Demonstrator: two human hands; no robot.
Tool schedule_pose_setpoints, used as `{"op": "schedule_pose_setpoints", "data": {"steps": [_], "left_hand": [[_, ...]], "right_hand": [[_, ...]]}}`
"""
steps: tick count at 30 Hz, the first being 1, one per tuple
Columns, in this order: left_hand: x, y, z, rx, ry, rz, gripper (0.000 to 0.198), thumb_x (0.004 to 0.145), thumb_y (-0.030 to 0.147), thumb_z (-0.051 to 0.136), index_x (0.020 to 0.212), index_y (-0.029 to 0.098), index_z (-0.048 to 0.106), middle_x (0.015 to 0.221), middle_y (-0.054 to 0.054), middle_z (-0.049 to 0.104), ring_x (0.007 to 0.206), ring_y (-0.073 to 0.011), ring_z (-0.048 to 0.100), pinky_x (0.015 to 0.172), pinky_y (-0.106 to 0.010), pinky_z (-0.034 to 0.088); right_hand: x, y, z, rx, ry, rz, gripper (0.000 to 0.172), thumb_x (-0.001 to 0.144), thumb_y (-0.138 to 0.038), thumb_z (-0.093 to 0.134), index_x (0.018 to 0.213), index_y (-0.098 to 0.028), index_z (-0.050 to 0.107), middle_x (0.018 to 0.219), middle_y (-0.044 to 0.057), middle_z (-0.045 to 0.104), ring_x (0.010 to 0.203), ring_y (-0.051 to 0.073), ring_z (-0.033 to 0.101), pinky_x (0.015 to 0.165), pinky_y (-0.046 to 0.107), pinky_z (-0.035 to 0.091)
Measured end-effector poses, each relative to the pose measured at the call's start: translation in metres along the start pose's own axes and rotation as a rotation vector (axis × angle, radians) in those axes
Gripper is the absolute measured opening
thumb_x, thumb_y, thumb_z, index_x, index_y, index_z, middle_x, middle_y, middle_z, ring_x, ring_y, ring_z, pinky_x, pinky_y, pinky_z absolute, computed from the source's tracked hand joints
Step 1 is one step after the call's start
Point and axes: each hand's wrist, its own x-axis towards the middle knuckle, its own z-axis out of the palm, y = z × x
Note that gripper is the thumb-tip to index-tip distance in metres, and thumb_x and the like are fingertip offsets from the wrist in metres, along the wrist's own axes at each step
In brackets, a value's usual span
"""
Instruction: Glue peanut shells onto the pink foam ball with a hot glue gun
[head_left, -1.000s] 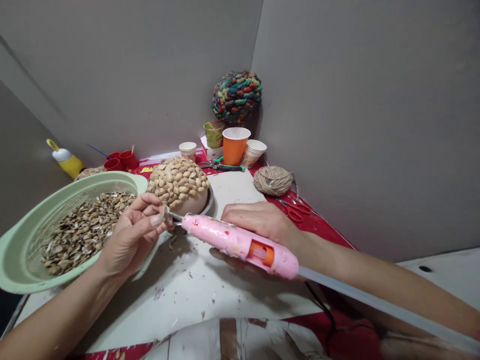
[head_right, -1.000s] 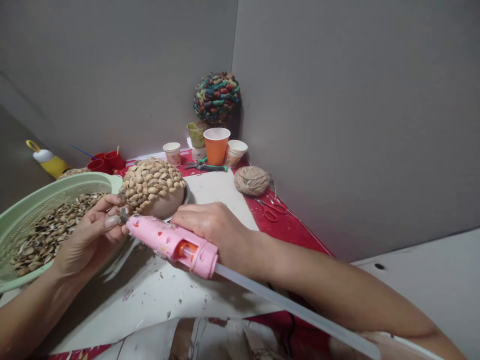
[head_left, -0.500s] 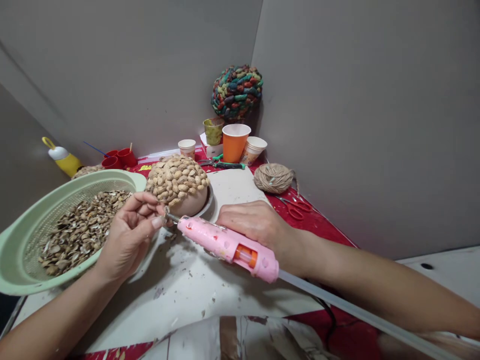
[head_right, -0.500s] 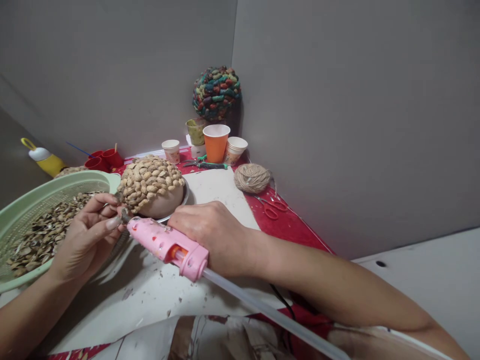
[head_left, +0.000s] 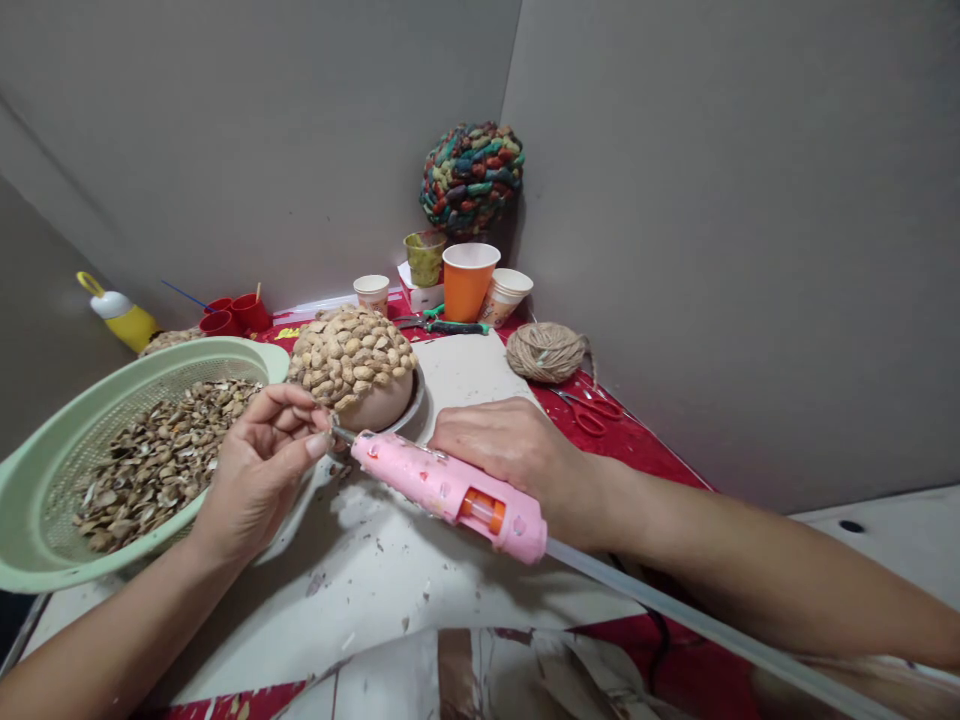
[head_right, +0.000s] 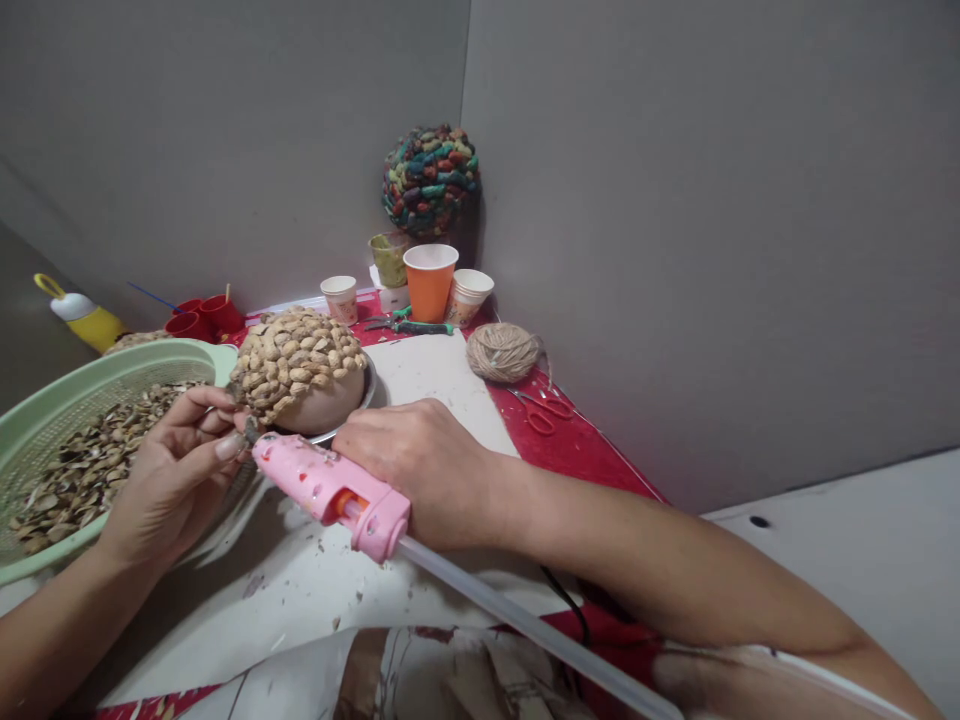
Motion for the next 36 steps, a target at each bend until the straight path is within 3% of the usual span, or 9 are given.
{"op": "schedule_pose_setpoints", "data": {"steps": [26,36], "left_hand": [[0.0003,-0.0038,-0.0035,0.044,0.011,0.005,0.029,0.067,0.015,0.088,0.089,0.020,0.069,0.076,0.001,0.069,0.073,-0.0095,0.059,0.068,-0.016,0.049],[-0.0015,-0.0032,-0.0030,0.054,-0.010,-0.002,0.029,0.069,0.016,0.088,0.090,0.020,0.068,0.078,0.001,0.068,0.073,-0.0101,0.059,0.069,-0.017,0.048]], "right_hand": [[-0.0019,0.0032,0.0014,-0.047,0.011,0.024,0.029,0.097,-0.028,0.050,0.071,-0.017,0.049,0.065,-0.001,0.053,0.057,0.010,0.044,0.054,0.027,0.025],[-0.0027,0.0029,0.0002,-0.036,-0.041,0.075,0.027,0.097,-0.028,0.050,0.073,-0.016,0.051,0.068,0.001,0.057,0.060,0.010,0.049,0.056,0.026,0.026]]}}
